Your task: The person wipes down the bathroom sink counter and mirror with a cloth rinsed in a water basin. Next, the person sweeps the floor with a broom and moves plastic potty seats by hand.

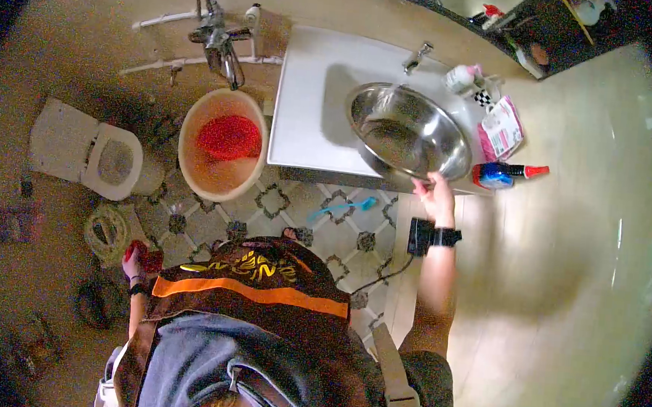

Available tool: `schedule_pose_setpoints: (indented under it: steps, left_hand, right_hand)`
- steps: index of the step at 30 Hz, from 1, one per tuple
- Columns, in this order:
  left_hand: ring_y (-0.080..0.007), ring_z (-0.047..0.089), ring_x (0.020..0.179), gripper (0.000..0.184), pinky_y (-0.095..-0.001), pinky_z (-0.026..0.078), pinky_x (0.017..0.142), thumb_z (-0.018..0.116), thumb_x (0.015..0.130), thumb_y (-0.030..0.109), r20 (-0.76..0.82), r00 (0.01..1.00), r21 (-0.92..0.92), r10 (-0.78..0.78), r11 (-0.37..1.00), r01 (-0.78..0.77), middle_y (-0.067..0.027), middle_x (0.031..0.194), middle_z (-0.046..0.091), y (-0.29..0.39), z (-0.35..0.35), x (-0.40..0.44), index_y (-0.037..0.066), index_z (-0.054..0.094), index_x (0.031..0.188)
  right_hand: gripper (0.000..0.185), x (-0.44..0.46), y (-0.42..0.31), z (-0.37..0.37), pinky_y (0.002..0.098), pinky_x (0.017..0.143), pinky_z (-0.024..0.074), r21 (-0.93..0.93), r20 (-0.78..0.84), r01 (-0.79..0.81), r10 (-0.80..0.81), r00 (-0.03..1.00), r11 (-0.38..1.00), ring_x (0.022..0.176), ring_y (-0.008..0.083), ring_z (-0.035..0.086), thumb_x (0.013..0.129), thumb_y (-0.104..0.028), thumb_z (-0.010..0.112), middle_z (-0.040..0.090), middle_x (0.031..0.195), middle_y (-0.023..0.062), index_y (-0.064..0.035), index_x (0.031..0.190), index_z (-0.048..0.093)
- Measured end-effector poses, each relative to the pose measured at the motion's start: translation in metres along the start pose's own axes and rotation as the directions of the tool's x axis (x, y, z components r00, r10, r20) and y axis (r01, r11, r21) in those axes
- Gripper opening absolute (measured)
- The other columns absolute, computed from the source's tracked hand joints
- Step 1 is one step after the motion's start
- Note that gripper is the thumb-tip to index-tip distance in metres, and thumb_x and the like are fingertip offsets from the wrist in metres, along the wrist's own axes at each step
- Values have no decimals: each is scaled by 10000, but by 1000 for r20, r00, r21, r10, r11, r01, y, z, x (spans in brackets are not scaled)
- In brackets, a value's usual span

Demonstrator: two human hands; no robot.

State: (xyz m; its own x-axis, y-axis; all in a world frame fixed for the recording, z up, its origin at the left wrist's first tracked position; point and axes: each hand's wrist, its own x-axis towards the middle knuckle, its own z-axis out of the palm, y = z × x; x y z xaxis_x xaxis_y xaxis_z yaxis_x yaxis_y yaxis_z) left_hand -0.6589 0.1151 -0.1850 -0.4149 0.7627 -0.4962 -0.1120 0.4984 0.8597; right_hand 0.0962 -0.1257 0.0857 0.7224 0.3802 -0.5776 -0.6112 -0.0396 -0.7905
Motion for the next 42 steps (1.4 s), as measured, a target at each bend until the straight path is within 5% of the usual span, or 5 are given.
schedule_pose_setpoints:
  steps: [8, 14, 21, 31, 42]
  left_hand:
    - [-274, 618, 855, 474, -407, 540, 709, 665, 765, 58, 78, 989, -57, 125, 991, -121, -136, 1031, 582, 7, 13, -17, -9, 415, 1162]
    - [-254, 618, 799, 337, -388, 530, 707, 662, 739, 36, 52, 991, -136, 121, 984, -113, -115, 957, 607, -39, -8, 40, 3, 520, 1043]
    - [-235, 623, 782, 419, -370, 526, 703, 692, 691, 58, 14, 997, 61, 78, 995, -79, -97, 958, 619, -13, 8, 18, 6, 513, 1066]
    - [-207, 617, 822, 378, -330, 519, 715, 656, 719, 14, 233, 970, 91, 74, 991, -98, -97, 961, 619, 3, 61, 53, 12, 503, 1064]
    - [-163, 601, 859, 349, -294, 505, 751, 676, 750, 62, 605, 757, 8, 246, 949, -314, -81, 957, 621, 134, 224, -41, 14, 512, 1054]
  right_hand:
    - [582, 12, -28, 25, 434, 659, 579, -600, -90, 425, -585, 806, 677, 1012, 356, 541, 779, -57, 529, 484, 1157, 199, -69, 1295, 260]
    - [716, 57, -66, 26, 407, 577, 586, -872, -75, 222, -567, 820, 436, 886, 371, 609, 762, -145, 576, 516, 1129, 268, 40, 1309, 153]
    - [392, 107, -69, 62, 375, 510, 565, -964, 2, 137, -509, 861, 227, 654, 306, 651, 797, -232, 540, 621, 897, 220, 112, 985, 568]
    - [332, 75, 19, 68, 396, 607, 562, -383, -134, 83, -145, 980, 920, 679, 293, 619, 844, -286, 488, 599, 754, 181, 21, 968, 508]
    - [282, 121, 30, 1, 410, 618, 577, -107, -216, -27, 3, 976, 994, 721, 308, 617, 794, -245, 517, 577, 839, 157, 0, 934, 496]
